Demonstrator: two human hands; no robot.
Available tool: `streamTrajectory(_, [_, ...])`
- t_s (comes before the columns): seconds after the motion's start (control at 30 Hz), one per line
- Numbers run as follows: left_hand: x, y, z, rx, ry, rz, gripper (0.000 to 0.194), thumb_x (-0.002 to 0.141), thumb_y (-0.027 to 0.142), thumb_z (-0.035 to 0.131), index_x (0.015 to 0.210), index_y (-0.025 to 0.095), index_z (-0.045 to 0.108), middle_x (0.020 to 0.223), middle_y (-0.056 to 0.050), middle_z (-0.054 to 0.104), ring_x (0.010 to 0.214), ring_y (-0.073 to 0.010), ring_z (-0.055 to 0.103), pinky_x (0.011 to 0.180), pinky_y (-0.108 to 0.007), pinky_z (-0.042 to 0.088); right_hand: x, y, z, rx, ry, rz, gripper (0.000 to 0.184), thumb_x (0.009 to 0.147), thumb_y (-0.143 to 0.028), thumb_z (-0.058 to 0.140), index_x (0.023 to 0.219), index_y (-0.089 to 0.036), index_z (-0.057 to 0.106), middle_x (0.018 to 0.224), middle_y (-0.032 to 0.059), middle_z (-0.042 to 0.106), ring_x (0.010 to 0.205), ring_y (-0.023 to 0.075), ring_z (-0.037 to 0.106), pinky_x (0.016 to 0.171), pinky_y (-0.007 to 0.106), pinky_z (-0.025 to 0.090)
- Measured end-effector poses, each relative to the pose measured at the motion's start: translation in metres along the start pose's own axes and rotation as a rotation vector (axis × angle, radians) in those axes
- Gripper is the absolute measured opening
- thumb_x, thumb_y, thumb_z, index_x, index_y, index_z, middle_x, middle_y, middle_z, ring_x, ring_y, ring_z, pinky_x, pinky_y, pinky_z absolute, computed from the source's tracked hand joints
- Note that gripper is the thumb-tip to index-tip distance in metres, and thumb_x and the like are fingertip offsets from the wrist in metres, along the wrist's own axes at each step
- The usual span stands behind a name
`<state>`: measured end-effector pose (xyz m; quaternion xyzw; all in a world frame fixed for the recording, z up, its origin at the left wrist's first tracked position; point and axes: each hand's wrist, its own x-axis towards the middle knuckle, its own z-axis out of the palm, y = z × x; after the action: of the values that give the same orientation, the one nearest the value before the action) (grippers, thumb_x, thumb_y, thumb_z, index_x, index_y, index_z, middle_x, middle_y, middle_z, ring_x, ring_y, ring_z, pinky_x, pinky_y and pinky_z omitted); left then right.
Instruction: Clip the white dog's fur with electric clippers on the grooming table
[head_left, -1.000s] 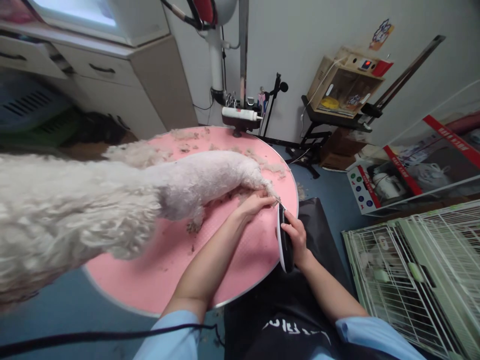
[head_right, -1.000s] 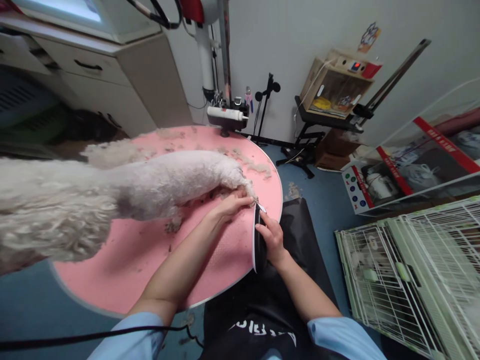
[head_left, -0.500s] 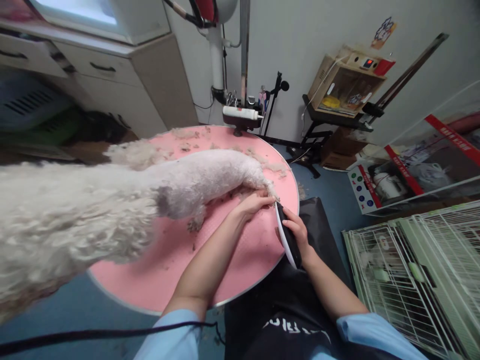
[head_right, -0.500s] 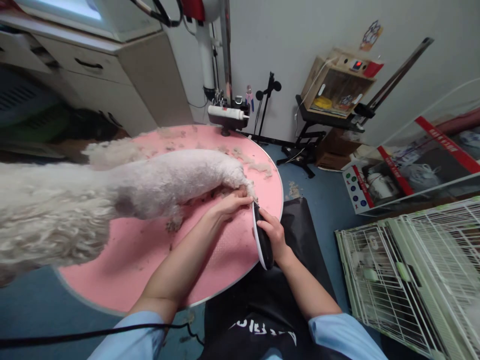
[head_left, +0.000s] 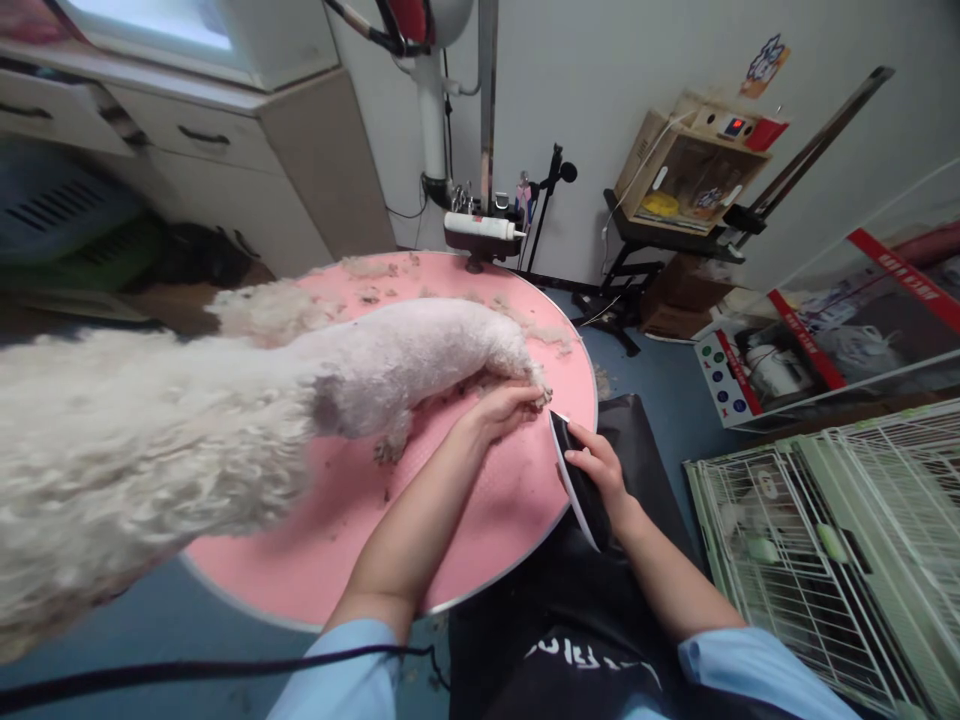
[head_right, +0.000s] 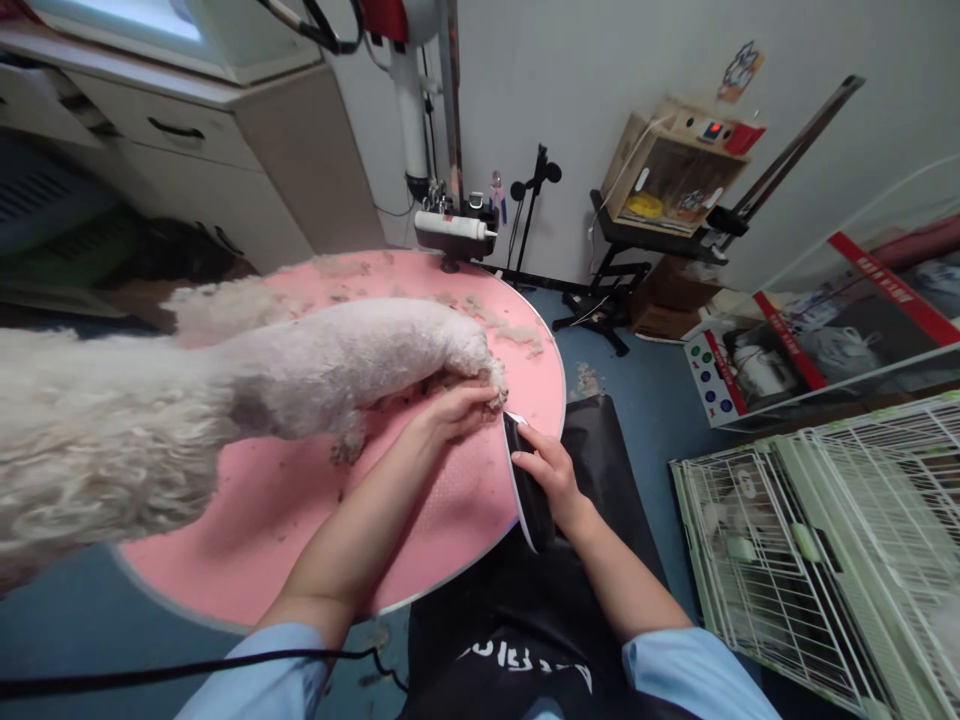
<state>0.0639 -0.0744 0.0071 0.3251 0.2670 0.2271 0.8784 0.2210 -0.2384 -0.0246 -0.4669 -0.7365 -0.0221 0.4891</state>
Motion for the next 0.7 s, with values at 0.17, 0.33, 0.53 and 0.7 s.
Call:
streamTrajectory(0.17, [0.001,0.000,-0.004,-0.004,-0.046,-0.031,0.021,0.060,0.021,0.084,0.068,0.012,0.066,0.065,-0.001,0.061,0.060,-0.0094,0.053,0.059,-0.024,0.037,0.009,0.008,0.001,-0.008,-0.073,-0.037,0.040,0.093,-0.016,0.059,0.128,-0.036,0.064,0.145,0.0010,0.058,0.121,0.0236,0.066,0.094,0.041,0.061])
streamTrajectory(0.33, [0.002,-0.003,-0.008,-0.013,-0.064,-0.043,0.021,0.060,0.019,0.085,0.069,0.012,0.067,0.066,-0.002,0.061,0.059,-0.0093,0.053,0.059,-0.023,0.038,0.016,0.007,0.000,0.065,-0.095,0.019,0.038,0.095,-0.017,0.058,0.127,-0.036,0.064,0.143,0.0004,0.060,0.123,0.0223,0.065,0.097,0.041,0.060])
streamTrajectory(0.53, [0.003,-0.005,-0.012,0.013,-0.047,-0.030,0.022,0.060,0.019,0.085,0.069,0.012,0.067,0.064,-0.002,0.059,0.059,-0.0097,0.051,0.056,-0.023,0.036,0.024,0.005,0.001,0.202,-0.050,0.089,0.038,0.087,-0.026,0.072,0.123,-0.033,0.061,0.138,0.0040,0.064,0.125,0.0254,0.064,0.104,0.046,0.056])
streamTrajectory(0.7, [0.003,-0.005,-0.013,0.034,-0.044,-0.042,0.024,0.059,0.020,0.086,0.068,0.012,0.065,0.064,-0.001,0.059,0.061,-0.0105,0.052,0.058,-0.023,0.037,0.036,-0.008,-0.004,0.314,-0.085,0.240,0.032,0.088,-0.029,0.071,0.118,-0.028,0.059,0.135,0.0099,0.065,0.126,0.0267,0.063,0.103,0.047,0.056])
